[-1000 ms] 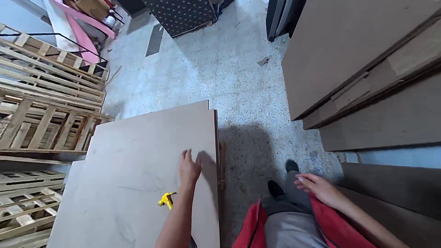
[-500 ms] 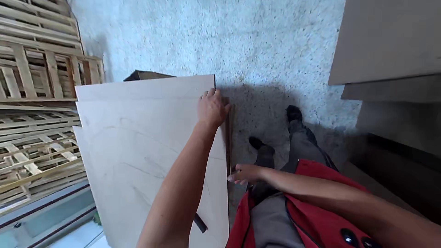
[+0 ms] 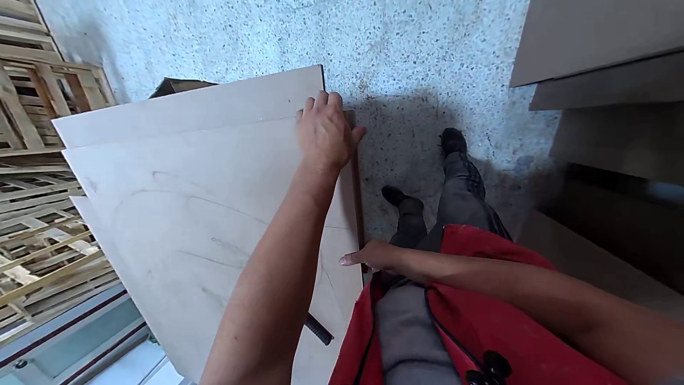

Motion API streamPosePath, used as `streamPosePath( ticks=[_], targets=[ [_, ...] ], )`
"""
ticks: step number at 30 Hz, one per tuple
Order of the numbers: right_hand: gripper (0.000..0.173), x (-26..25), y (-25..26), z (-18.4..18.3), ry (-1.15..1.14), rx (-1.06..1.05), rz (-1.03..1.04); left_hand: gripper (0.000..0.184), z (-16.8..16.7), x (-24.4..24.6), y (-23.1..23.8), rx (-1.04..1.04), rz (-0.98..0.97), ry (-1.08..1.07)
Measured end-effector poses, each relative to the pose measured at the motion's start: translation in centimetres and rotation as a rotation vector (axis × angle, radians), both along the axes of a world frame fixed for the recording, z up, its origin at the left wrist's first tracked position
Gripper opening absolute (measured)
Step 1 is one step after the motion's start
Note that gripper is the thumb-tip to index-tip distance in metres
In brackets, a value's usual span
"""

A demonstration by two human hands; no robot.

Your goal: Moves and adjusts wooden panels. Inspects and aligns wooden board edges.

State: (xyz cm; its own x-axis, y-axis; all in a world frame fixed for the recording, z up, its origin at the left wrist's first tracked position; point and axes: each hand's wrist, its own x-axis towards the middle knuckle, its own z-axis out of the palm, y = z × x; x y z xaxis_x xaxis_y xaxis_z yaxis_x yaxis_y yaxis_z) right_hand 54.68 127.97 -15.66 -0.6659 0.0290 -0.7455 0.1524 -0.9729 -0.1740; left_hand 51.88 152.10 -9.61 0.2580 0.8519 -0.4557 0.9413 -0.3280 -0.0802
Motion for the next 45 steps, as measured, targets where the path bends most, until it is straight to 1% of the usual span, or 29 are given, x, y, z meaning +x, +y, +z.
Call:
streamPosePath(
  ticks=[2, 6, 12, 15, 17, 23, 26, 29, 31, 35, 37, 38, 40, 41, 42, 43, 45],
  targets=[
    [0.068, 0.2, 0.3, 0.3, 0.007, 0.0, 0.019, 0.056, 0.0, 0.1, 0.0, -0.001, 0.002, -0.006],
    [0.067, -0.1, 0.1, -0.4, 0.015, 0.006, 0.038, 0.047, 0.0, 0.5, 0.0, 0.012, 0.021, -0.018],
    [0.052, 0.1, -0.1, -0.2, 0.03, 0.023, 0.027, 0.044, 0.2, 1.0, -0.4, 0.031, 0.045, -0.036],
    [0.049, 0.0, -0.3, -0.6, 0.068, 0.048, 0.017, 0.039, 0.1, 1.0, -0.6, 0.053, 0.048, -0.056],
    [0.041, 0.0, -0.5, -0.7, 0.085, 0.091, 0.005, 0.037, 0.1, 1.0, -0.8, 0.067, 0.046, -0.082],
    [0.043, 0.2, -0.7, -0.6, 0.089, 0.129, 0.027, 0.028, -0.2, 1.0, -1.2, 0.127, 0.022, -0.115],
    [0.041, 0.4, -0.7, -0.7, 0.088, 0.157, 0.068, 0.026, -0.4, 1.0, -1.6, 0.146, 0.018, -0.131],
    [0.043, 0.7, -0.5, -0.5, 0.1, 0.157, 0.106, 0.022, -0.7, 1.0, -2.0, 0.189, 0.004, -0.139],
    [0.044, 0.7, -0.5, -0.9, 0.107, 0.144, 0.11, 0.023, -0.9, 1.1, -2.0, 0.182, 0.001, -0.135],
    [0.044, 0.4, -0.5, -1.8, 0.105, 0.127, 0.106, 0.035, -1.6, 0.1, -1.9, 0.18, 0.003, -0.157],
    [0.049, 0.7, 0.4, -1.5, 0.1, 0.134, 0.145, 0.043, -1.8, -0.7, -2.2, 0.199, 0.02, -0.205],
    [0.053, 1.1, 1.0, -1.5, 0.097, 0.15, 0.173, 0.051, -1.8, -1.1, -2.3, 0.211, 0.037, -0.238],
    [0.054, 2.1, 1.9, -1.2, 0.114, 0.185, 0.187, 0.076, -2.2, -2.2, -3.3, 0.239, 0.09, -0.299],
    [0.052, 2.7, 2.3, -1.3, 0.128, 0.207, 0.166, 0.087, -2.6, -2.9, -4.0, 0.267, 0.113, -0.322],
    [0.051, 3.3, 2.8, -1.4, 0.14, 0.234, 0.135, 0.095, -3.0, -3.4, -4.7, 0.293, 0.136, -0.339],
    [0.051, 4.1, 3.4, -1.5, 0.142, 0.264, 0.099, 0.098, -3.4, -3.7, -5.7, 0.314, 0.159, -0.345],
    [0.051, 5.9, 4.7, -2.0, 0.121, 0.343, -0.016, 0.098, -4.1, -4.1, -7.8, 0.332, 0.195, -0.333]
  ],
)
